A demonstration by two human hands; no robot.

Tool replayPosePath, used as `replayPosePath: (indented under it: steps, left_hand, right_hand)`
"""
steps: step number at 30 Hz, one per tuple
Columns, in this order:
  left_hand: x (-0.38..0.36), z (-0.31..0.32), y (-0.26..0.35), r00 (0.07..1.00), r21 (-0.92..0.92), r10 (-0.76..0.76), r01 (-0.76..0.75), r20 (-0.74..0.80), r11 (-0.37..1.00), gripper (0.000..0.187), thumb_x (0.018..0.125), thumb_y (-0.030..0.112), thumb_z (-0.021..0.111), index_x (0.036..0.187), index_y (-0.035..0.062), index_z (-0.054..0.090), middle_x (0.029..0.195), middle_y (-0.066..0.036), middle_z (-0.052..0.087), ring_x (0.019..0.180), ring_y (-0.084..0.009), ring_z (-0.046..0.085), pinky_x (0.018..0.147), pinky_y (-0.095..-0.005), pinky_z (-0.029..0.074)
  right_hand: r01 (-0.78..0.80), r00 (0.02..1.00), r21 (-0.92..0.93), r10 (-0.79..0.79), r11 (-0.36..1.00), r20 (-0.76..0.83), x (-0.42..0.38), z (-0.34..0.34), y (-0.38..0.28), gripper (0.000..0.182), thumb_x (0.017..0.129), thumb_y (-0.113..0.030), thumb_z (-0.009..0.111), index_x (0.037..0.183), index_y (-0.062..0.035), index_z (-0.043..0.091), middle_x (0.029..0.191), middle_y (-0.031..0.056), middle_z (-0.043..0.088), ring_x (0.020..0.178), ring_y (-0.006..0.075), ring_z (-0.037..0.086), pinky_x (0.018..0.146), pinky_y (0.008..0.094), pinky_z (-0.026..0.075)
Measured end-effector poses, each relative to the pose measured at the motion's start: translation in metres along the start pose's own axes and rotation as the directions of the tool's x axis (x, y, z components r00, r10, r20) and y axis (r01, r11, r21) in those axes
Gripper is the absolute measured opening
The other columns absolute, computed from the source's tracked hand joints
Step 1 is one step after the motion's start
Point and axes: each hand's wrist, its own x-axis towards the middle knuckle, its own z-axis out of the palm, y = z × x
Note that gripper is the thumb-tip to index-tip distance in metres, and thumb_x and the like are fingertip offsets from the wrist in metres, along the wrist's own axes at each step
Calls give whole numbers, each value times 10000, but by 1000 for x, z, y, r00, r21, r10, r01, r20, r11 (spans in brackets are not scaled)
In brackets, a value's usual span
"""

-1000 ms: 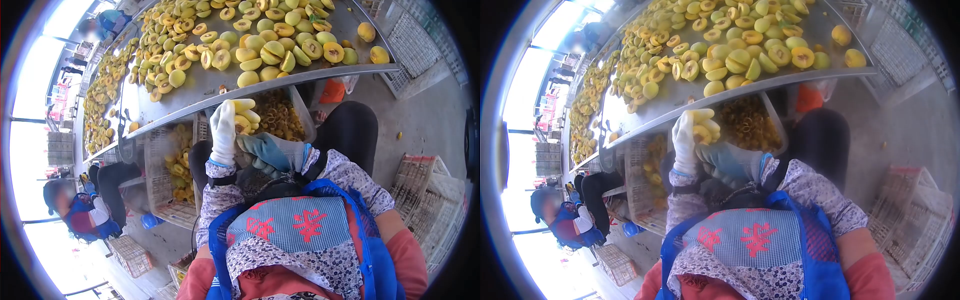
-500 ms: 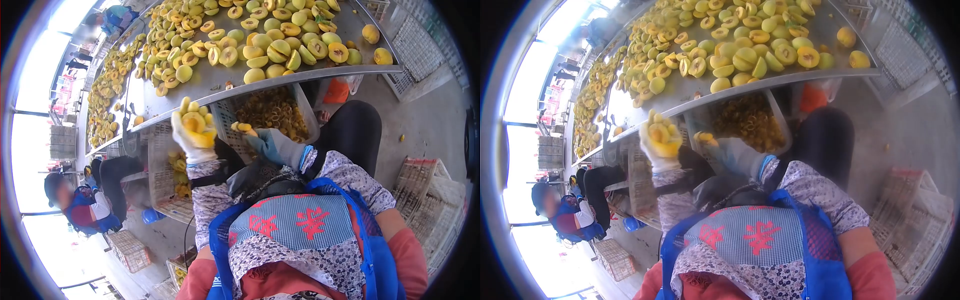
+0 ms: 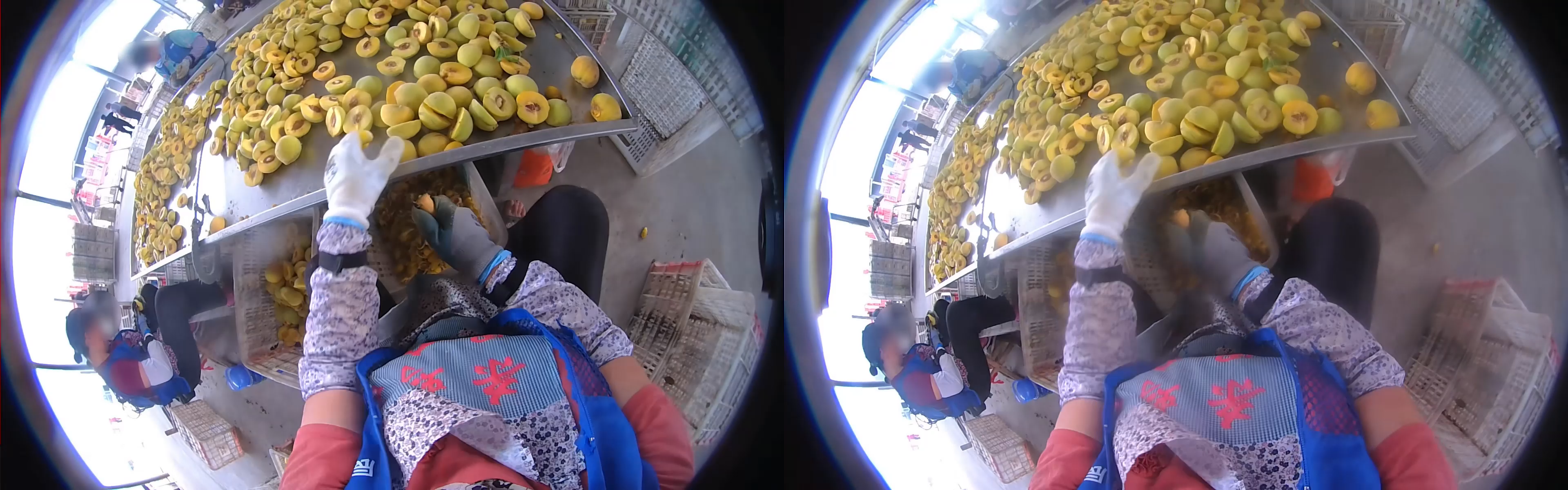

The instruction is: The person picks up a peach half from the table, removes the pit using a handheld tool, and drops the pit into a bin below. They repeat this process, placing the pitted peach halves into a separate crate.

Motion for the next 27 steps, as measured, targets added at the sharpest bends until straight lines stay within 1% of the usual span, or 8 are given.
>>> replayPosePath:
  steps: [7, 11, 13, 18, 21, 23, 25, 27]
  left_hand:
    - [45, 16, 12, 945, 251, -94, 13, 314, 968, 578, 725, 383, 733, 1161, 14, 642, 1124, -205, 696, 1114, -333, 643, 972, -395, 484]
    - [47, 12, -39, 983, -135, -37, 62, 181, 989, 592, 768, 280, 762, 1271, 14, 596, 1043, -111, 693, 999, -204, 658, 857, -316, 528]
    - [28, -5, -42, 990, -679, -19, 108, 137, 726, 477, 855, 188, 720, 1273, -3, 590, 1020, -111, 682, 935, -202, 669, 816, -323, 550]
    - [-34, -36, -27, 994, -909, 37, 77, 100, 410, 465, 980, 310, 572, 1297, -30, 563, 1220, -174, 633, 1076, -283, 649, 927, -347, 523]
    - [-56, -18, -16, 986, -973, 143, 54, 88, 224, 461, 1046, 285, 411, 1358, -42, 503, 1271, -229, 598, 1081, -306, 647, 941, -379, 537]
    - [-68, -13, -9, 987, -981, 89, 120, 135, 152, 442, 1049, 274, 412, 1334, -52, 506, 1269, -234, 602, 1098, -296, 644, 951, -408, 535]
    - [-74, -9, -3, 988, -699, 140, -142, -60, 701, 436, 1050, 287, 413, 1301, -53, 517, 1263, -230, 605, 1118, -291, 635, 969, -434, 522]
    - [-75, -7, 1, 997, -749, 57, -82, -59, 658, 418, 1051, 308, 413, 1267, -25, 545, 1253, -202, 617, 1130, -285, 626, 980, -429, 513]
  right_hand:
    - [-109, 994, 122, 111, 987, -9, 7, -31, -21, 271, 964, -184, 583, 1176, -16, 593, 913, 176, 703, 899, 258, 704, 737, 346, 524]
    - [-56, 983, 550, 141, 833, -113, 11, -37, -38, 218, 982, -211, 600, 1099, -30, 631, 903, 171, 699, 860, 243, 699, 703, 316, 496]
    - [-30, 990, 551, 101, 834, -99, 10, -37, -41, 228, 984, -221, 597, 1111, -34, 628, 895, 177, 693, 860, 256, 698, 686, 328, 500]
    - [300, 954, 335, -288, 893, -86, 12, -19, -41, 210, 1019, -215, 567, 1085, -22, 618, 875, 9, 639, 805, 74, 572, 714, 259, 477]
    - [299, 952, 287, -305, 910, -23, 11, -9, -53, 242, 1020, -234, 567, 1107, -14, 612, 895, 46, 661, 829, 94, 589, 732, 277, 489]
    - [69, 995, 340, -91, 938, 51, 11, -1, -53, 381, 982, -376, 565, 1059, -4, 596, 851, 265, 662, 868, 440, 658, 687, 473, 519]
    - [54, 994, 354, -82, 934, 67, 10, 2, -52, 412, 980, -404, 562, 1044, 1, 597, 871, 288, 656, 898, 456, 646, 707, 482, 515]
    - [42, 994, 366, -77, 930, 81, 10, 5, -51, 443, 978, -432, 558, 1030, 6, 597, 891, 311, 649, 929, 473, 634, 726, 490, 512]
